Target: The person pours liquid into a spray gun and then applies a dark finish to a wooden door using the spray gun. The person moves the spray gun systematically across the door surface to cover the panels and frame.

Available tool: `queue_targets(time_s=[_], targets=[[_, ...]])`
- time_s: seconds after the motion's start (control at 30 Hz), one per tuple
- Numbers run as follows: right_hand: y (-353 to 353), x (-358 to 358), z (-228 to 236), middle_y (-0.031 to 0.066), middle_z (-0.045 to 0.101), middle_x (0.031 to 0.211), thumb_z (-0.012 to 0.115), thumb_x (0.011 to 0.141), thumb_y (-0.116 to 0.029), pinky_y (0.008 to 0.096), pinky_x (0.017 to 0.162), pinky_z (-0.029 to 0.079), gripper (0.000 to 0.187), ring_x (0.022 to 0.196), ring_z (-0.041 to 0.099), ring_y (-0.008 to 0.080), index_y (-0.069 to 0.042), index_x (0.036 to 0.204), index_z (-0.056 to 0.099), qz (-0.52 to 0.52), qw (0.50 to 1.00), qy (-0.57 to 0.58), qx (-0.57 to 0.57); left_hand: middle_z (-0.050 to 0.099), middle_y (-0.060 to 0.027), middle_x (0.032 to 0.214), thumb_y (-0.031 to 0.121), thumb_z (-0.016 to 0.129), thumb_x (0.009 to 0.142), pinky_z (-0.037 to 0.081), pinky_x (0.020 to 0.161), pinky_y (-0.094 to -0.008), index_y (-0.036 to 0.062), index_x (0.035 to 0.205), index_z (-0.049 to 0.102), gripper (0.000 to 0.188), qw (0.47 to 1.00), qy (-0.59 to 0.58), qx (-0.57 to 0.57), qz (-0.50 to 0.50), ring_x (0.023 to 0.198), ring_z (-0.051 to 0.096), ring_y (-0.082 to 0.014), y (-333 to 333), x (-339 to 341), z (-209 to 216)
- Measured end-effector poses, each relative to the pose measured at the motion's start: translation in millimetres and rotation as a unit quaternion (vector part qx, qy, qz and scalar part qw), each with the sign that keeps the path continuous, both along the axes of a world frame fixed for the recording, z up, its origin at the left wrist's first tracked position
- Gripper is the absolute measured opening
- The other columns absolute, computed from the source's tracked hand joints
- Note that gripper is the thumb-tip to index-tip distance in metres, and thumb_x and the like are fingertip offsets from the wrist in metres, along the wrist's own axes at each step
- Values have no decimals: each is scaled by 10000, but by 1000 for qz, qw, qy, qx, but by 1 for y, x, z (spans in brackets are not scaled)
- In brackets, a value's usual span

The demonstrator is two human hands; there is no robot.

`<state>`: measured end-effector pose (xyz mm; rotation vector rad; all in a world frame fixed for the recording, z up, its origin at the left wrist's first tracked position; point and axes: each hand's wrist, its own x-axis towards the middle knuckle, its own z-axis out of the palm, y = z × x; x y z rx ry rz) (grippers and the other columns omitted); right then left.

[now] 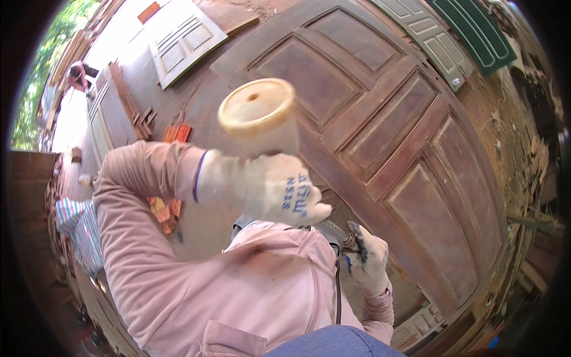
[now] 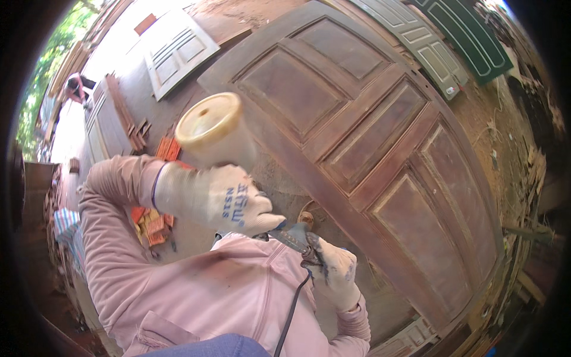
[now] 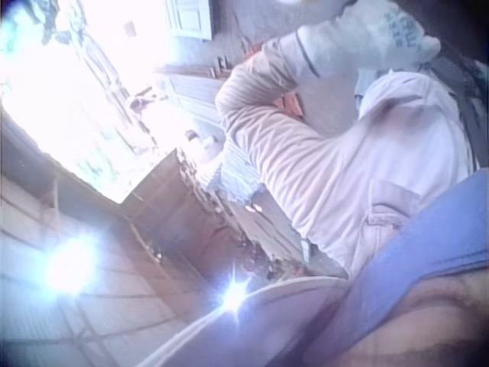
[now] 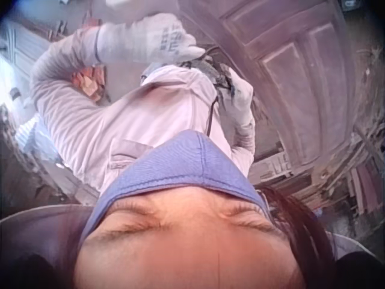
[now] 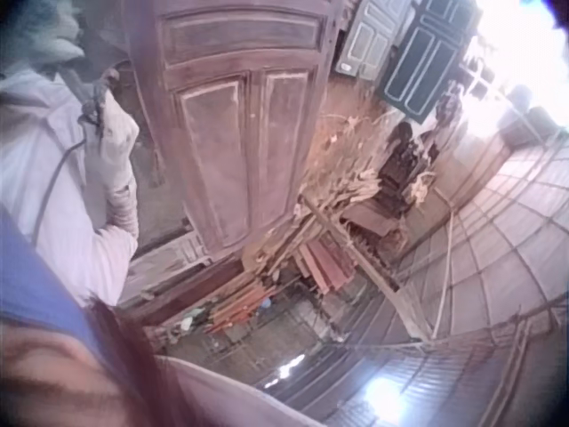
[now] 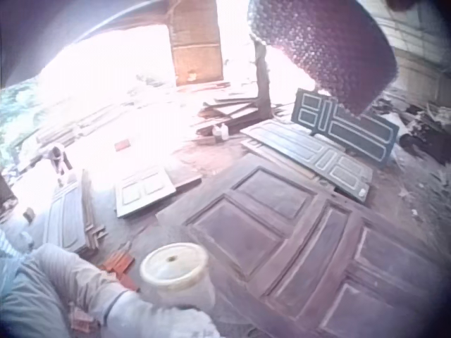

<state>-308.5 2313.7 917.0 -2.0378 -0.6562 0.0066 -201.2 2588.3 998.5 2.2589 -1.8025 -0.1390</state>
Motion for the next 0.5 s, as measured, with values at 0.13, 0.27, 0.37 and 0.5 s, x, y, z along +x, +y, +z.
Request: queue_targets(time_s=[0.13,0.27,0.37,0.5], targets=[[76,25,-4,94,657,730,811,723,-143,349,528,481,543,594,644,265,20,1192,592,-30,993,-113,-15,589,-8,693,230,606,834,495,403,-310,155,1115,602,291,996,-27,88,21,523,645,-169,74,17,4],[144,53,4,73,626,689,821,714,-244,340,518,474,471,558,621,255,1,1083,659,31,999,-38,-21,560,-3,637,248,608,840,474,381,-312,129,1021,619,217,993,7,113,45,495,632,-154,146,31,12],[183,69,14,107,686,774,828,708,-179,333,546,500,429,594,655,255,18,1058,677,84,996,15,-11,491,6,553,280,618,853,442,349,-326,121,876,606,161,993,-5,94,64,432,590,-141,181,29,16],[214,87,16,122,695,760,832,707,-173,315,539,514,430,586,670,255,11,1062,676,92,995,21,21,489,5,512,272,646,830,445,356,-323,125,760,576,177,993,10,64,96,422,593,-164,204,37,22]])
